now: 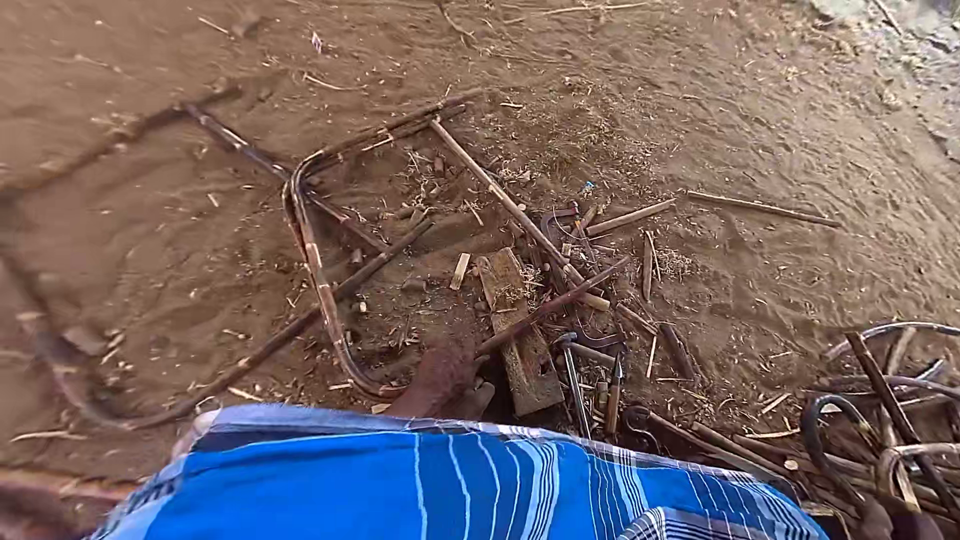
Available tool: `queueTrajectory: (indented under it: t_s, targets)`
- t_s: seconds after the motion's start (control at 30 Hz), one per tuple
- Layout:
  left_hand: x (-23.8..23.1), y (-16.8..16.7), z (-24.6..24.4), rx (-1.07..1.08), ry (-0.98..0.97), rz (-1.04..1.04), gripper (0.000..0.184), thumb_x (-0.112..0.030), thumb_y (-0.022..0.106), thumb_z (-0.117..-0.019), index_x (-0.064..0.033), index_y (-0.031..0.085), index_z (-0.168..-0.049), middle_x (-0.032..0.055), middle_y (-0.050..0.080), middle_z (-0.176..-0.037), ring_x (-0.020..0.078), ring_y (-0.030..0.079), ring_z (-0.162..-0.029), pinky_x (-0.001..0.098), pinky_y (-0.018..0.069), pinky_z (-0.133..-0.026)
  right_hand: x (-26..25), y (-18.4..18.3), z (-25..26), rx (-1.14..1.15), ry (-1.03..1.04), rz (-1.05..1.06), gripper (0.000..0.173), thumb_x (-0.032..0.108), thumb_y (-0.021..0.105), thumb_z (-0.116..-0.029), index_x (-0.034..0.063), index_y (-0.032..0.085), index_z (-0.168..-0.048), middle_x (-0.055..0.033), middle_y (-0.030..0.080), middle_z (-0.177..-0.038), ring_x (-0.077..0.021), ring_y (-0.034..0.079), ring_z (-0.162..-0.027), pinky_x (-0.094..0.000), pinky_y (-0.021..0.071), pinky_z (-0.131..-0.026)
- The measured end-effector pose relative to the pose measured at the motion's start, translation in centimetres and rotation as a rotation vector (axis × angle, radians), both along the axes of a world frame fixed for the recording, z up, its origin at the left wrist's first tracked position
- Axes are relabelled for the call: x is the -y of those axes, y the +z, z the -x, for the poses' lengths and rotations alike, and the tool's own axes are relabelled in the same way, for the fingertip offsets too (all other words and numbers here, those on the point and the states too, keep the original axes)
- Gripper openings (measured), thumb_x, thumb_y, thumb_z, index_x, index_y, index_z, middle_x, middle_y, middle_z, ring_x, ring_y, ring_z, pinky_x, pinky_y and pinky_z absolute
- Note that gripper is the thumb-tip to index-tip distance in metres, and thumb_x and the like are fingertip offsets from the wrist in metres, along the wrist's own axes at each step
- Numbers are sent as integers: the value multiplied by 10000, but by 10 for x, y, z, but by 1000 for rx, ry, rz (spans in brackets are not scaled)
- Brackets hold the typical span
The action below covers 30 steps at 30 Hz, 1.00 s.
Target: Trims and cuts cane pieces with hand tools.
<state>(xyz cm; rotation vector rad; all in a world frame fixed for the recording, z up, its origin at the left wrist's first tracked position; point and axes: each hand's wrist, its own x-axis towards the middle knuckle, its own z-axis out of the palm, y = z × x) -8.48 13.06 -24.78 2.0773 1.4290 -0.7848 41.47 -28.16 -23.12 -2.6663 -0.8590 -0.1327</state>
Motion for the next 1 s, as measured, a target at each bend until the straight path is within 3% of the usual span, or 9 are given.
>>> queueTrajectory:
  t_s: [0.07,0.17,0.23,0.37,0.53,0.6,0.7,0.87,1.0]
  targets:
    - [0,14,-2,19,1,43,572,-462,396,-1101,-7,479,-1438,257,653,-1270,442,662,-1147,603,522,-955,-103,44,75,-198,228,-40,339,149,524,-1036,-39,662,-1282,-268,681,-1199,-386,681,-1075,-570,528,-960]
    - [7,-32,1,199,-31,-273,581,-534,519,-1030,-50,584,-1344,190,659,-1231,378,699,-1030,564,581,-848,-219,21,156,-399,507,-74,287,166,640,-996,64,667,-1262,-105,732,-1024,-238,721,-855,-493,618,-776]
    - [1,-48,-3,386,-14,-305,542,-455,605,-1024,-43,577,-1375,192,623,-1312,359,679,-1114,529,575,-923,-282,0,209,-516,603,-50,195,199,699,-982,101,690,-1151,-68,726,-981,-209,704,-812,-470,607,-738]
    - [-6,-75,-13,470,-94,-310,363,-335,560,-1062,-54,623,-1284,169,639,-1222,327,707,-999,495,604,-846,-369,-44,272,-536,846,3,187,61,613,-981,82,762,-1093,-131,696,-1126,-278,677,-1042,-485,560,-931]
    - [-8,-78,-15,459,-71,-300,282,-260,549,-1054,-50,649,-1214,152,655,-1175,303,709,-991,473,603,-858,-391,-66,308,-355,960,45,243,69,558,-1001,83,681,-1210,-149,707,-1166,-316,706,-1057,-498,586,-901]
    - [-8,-75,-18,476,-48,-295,293,-256,563,-1051,-17,644,-1200,186,656,-1155,333,709,-976,494,602,-831,-389,-71,314,-275,980,26,222,59,550,-991,65,676,-1174,-149,709,-1121,-316,706,-1036,-482,596,-858]
    - [-14,-79,-22,687,35,-333,338,-287,639,-1021,-81,642,-1290,163,652,-1240,316,709,-1025,511,606,-855,-389,-72,320,-185,991,-26,169,56,566,-984,51,682,-1106,-136,708,-1066,-296,708,-1008,-447,604,-834]
    - [-23,-84,-35,903,224,-374,142,-157,685,-969,-67,746,-1060,125,720,-1043,284,714,-954,532,585,-858,-390,-67,335,-160,1003,21,211,-27,581,-936,37,659,-1121,-151,709,-1073,-309,703,-1025,-443,601,-852]
    - [-18,-81,-40,882,310,-420,119,-178,702,-962,-102,770,-1024,94,739,-1016,270,721,-942,548,582,-831,-388,-66,333,-226,981,-52,241,-4,568,-971,44,651,-1191,-162,700,-1091,-314,706,-1020,-444,608,-831]
